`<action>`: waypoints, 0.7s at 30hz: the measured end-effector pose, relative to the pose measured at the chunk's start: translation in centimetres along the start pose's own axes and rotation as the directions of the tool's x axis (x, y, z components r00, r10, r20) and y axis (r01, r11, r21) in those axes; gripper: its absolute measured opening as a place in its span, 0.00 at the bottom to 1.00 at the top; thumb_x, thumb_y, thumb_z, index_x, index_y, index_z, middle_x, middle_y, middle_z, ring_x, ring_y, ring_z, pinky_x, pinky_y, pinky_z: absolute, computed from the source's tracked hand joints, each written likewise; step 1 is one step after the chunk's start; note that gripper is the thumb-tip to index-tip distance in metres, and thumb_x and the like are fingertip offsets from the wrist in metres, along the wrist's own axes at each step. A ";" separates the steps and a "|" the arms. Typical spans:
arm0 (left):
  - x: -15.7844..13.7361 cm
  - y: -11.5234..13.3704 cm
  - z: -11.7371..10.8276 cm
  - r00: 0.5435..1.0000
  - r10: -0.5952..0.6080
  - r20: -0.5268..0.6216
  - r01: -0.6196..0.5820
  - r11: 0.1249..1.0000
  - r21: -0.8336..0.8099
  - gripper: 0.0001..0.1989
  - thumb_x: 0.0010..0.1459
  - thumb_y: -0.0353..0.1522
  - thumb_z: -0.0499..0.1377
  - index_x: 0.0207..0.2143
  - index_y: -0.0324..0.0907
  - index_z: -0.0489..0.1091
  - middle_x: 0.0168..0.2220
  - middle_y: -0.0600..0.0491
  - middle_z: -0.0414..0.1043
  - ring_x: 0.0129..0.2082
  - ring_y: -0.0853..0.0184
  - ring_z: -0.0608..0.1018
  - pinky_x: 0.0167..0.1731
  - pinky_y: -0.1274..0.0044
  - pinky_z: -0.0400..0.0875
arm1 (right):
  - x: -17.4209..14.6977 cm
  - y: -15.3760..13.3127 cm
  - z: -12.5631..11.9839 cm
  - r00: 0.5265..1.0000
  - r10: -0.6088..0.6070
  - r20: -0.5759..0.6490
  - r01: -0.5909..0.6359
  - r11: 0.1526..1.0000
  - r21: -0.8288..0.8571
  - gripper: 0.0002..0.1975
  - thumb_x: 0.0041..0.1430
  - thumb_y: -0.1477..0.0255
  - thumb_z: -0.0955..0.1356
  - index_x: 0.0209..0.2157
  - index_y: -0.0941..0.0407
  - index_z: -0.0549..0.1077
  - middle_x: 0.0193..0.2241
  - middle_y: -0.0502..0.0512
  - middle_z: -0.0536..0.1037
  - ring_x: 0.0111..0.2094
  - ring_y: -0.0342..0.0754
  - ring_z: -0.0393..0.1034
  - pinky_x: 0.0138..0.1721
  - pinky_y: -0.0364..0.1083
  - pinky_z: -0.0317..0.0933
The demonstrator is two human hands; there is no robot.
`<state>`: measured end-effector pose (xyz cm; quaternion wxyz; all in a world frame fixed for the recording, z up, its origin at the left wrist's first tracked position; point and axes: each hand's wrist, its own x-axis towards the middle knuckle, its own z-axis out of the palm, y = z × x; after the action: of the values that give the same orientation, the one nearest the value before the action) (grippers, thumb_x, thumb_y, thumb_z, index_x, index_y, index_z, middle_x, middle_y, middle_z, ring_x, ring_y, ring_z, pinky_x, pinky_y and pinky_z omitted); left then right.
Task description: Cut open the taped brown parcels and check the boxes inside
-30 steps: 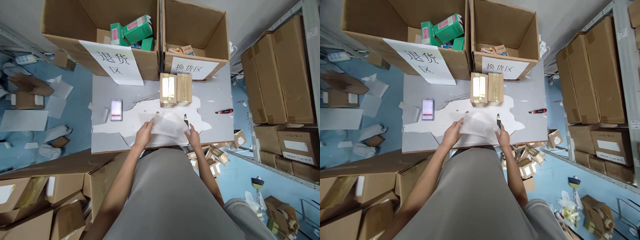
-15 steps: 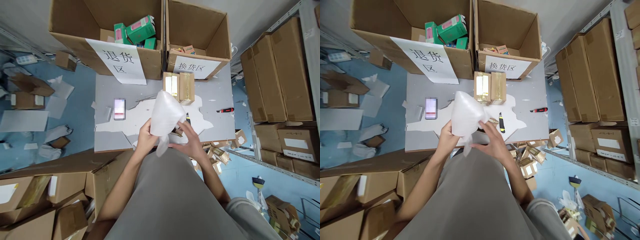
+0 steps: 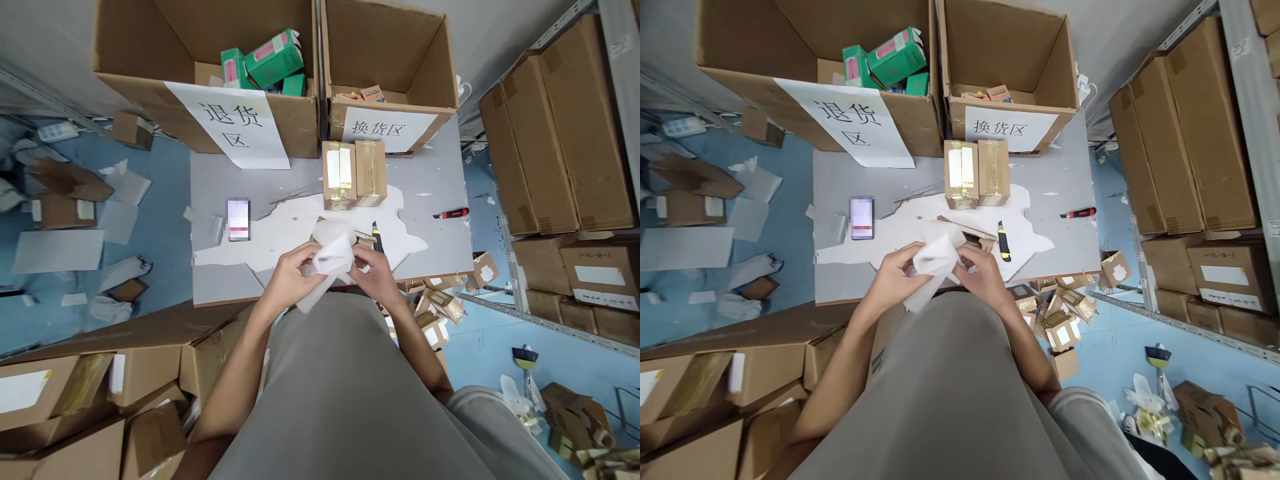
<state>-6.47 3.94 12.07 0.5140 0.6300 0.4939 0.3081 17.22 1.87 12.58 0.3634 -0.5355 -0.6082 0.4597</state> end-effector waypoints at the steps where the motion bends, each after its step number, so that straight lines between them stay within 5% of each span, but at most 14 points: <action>1: 0.1 -0.6 0.3 0.999 -0.047 -0.018 0.047 0.999 -0.024 0.15 0.63 0.41 0.68 0.47 0.43 0.83 0.48 0.48 0.86 0.48 0.55 0.85 0.52 0.66 0.82 | -0.3 0.0 0.0 0.998 0.018 -0.059 -0.019 1.000 -0.012 0.20 0.73 0.53 0.74 0.56 0.50 0.85 0.49 0.57 0.84 0.39 0.49 0.78 0.40 0.46 0.75; 3: 0.2 -1.5 1.1 0.991 -0.125 -0.038 0.123 0.991 -0.052 0.17 0.60 0.40 0.68 0.47 0.42 0.84 0.44 0.50 0.87 0.43 0.56 0.85 0.47 0.67 0.82 | -1.1 0.4 0.2 0.996 0.031 -0.088 -0.036 0.998 -0.055 0.36 0.66 0.49 0.79 0.70 0.46 0.76 0.68 0.63 0.76 0.49 0.53 0.81 0.47 0.50 0.79; 5: 0.5 -1.9 1.9 0.989 -0.145 -0.016 0.143 0.987 -0.075 0.17 0.60 0.41 0.68 0.47 0.41 0.84 0.43 0.50 0.87 0.43 0.56 0.86 0.47 0.67 0.82 | -1.9 1.1 0.4 1.000 0.010 -0.020 -0.012 0.993 -0.121 0.46 0.62 0.48 0.82 0.76 0.43 0.70 0.74 0.64 0.71 0.59 0.58 0.80 0.57 0.55 0.79; 7: 0.9 -2.1 2.5 0.994 -0.104 0.023 0.106 0.989 -0.107 0.18 0.62 0.43 0.69 0.47 0.40 0.84 0.45 0.48 0.87 0.46 0.54 0.86 0.50 0.67 0.82 | -2.4 2.2 0.5 1.000 -0.015 -0.006 0.014 0.984 -0.175 0.35 0.68 0.51 0.79 0.71 0.45 0.76 0.67 0.63 0.78 0.62 0.60 0.79 0.63 0.57 0.77; 10: 1.7 -2.6 2.9 1.000 -0.005 0.027 0.009 0.991 -0.133 0.24 0.70 0.47 0.67 0.58 0.41 0.81 0.56 0.44 0.85 0.56 0.54 0.85 0.59 0.65 0.80 | -2.5 3.6 -0.3 0.985 -0.008 -0.175 -0.028 0.978 -0.205 0.19 0.75 0.56 0.72 0.59 0.50 0.84 0.53 0.61 0.86 0.55 0.58 0.82 0.61 0.55 0.77; 14: 2.6 -6.0 2.7 0.999 0.025 -0.036 -0.019 0.989 0.144 0.27 0.73 0.45 0.65 0.68 0.44 0.75 0.66 0.42 0.79 0.64 0.51 0.80 0.67 0.59 0.76 | -2.2 4.1 -3.7 0.902 0.063 -0.426 -0.142 0.977 -0.157 0.19 0.71 0.57 0.73 0.54 0.54 0.83 0.49 0.59 0.87 0.51 0.56 0.82 0.58 0.54 0.78; 17: 2.6 -9.6 3.0 0.997 0.053 0.060 -0.073 0.904 0.422 0.21 0.67 0.34 0.68 0.62 0.44 0.80 0.64 0.41 0.79 0.67 0.46 0.75 0.70 0.54 0.72 | -2.2 4.1 -6.0 0.861 0.097 -0.499 -0.160 0.983 -0.086 0.19 0.70 0.56 0.72 0.53 0.54 0.80 0.47 0.59 0.86 0.48 0.55 0.81 0.54 0.53 0.78; 21: 1.9 -12.9 4.0 0.997 0.035 0.070 -0.069 0.822 0.566 0.15 0.73 0.27 0.57 0.53 0.45 0.82 0.56 0.41 0.81 0.59 0.48 0.77 0.62 0.56 0.75 | -2.5 4.5 -6.3 0.846 0.109 -0.521 -0.155 0.987 -0.047 0.21 0.68 0.58 0.72 0.57 0.53 0.74 0.50 0.60 0.83 0.49 0.54 0.80 0.54 0.52 0.77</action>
<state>-6.18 4.18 -1.53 0.3087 0.7760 0.5311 0.1432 24.98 0.55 10.41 0.4572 -0.6950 -0.4694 0.2960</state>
